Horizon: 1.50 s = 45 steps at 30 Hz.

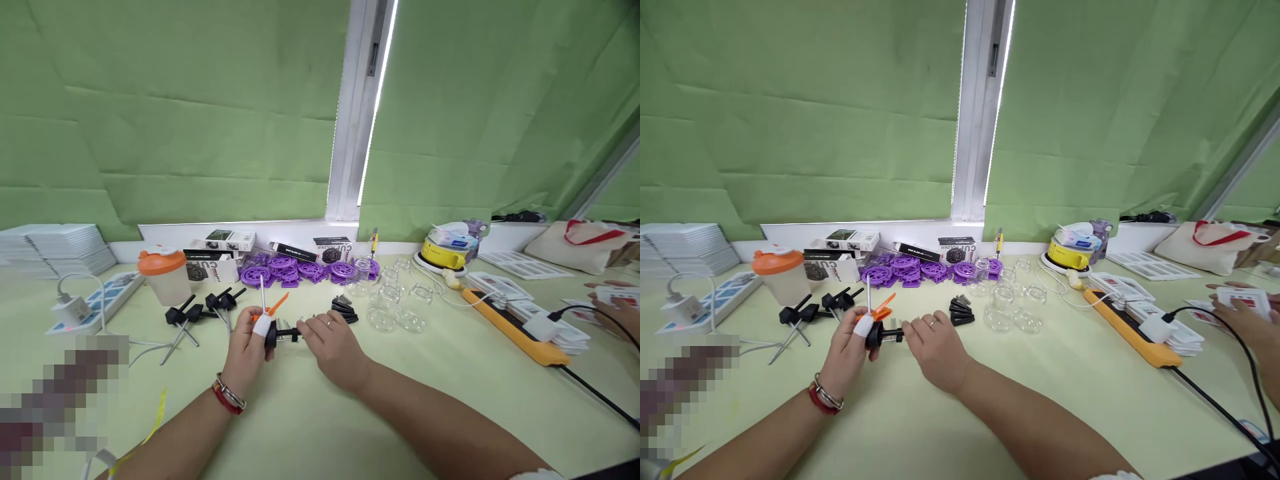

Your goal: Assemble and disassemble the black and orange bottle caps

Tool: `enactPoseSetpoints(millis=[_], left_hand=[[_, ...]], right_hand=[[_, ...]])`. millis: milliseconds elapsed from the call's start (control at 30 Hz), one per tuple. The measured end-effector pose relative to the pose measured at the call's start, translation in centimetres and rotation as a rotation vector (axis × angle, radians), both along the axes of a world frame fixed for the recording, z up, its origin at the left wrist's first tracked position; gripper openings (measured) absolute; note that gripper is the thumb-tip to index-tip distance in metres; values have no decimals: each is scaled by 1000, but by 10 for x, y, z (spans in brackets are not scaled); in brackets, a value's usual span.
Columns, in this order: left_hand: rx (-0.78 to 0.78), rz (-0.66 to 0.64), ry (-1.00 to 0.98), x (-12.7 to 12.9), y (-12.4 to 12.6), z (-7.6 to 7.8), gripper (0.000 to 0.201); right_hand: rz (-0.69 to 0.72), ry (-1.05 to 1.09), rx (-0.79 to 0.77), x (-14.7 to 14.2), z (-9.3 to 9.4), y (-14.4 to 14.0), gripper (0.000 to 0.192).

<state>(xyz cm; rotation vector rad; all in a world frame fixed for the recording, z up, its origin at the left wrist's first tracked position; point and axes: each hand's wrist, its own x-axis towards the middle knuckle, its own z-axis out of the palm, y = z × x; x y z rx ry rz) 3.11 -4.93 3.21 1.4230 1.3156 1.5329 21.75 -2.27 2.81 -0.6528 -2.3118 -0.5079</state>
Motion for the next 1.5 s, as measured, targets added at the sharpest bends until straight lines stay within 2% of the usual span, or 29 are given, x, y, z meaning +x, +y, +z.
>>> enactPoseSetpoints(millis=[67, 133, 200, 267, 333, 433, 567, 800, 933, 1033, 1300, 1500], left_hand=[[194, 79, 52, -5, 1, -1, 36], [388, 126, 219, -8, 1, -3, 48], [472, 110, 414, -9, 0, -6, 51], [423, 38, 512, -6, -3, -9, 47], [291, -46, 517, -1, -5, -12, 45], [87, -145, 532, 3, -6, -13, 43], [-141, -216, 622, 3, 2, -17, 28], [-419, -265, 428, 7, 7, -18, 39], [-338, -285, 490, 6, 9, -18, 26], [-324, -294, 507, 6, 10, -21, 24], [-303, -211, 545, 16, 9, -19, 23], [-298, -184, 605, 16, 9, -21, 25]], right_hand=[[15, 182, -207, -2, 9, 5, 31], [58, 348, -518, 1, 16, 5, 28], [100, 463, -837, 6, 18, 3, 25], [138, 530, -1095, 12, 14, 0, 25], [181, 566, -1291, 18, 5, 0, 28], [186, 587, -1457, 23, -12, 4, 27], [43, 629, -1458, 23, -31, 12, 21], [16, 564, -1352, 22, -43, 18, 23], [4, 557, -1323, 21, -48, 20, 24], [-31, 540, -1292, 19, -49, 21, 25], [-109, 476, -1239, 9, -44, 21, 29], [-108, 471, -1234, 6, -46, 24, 16]])
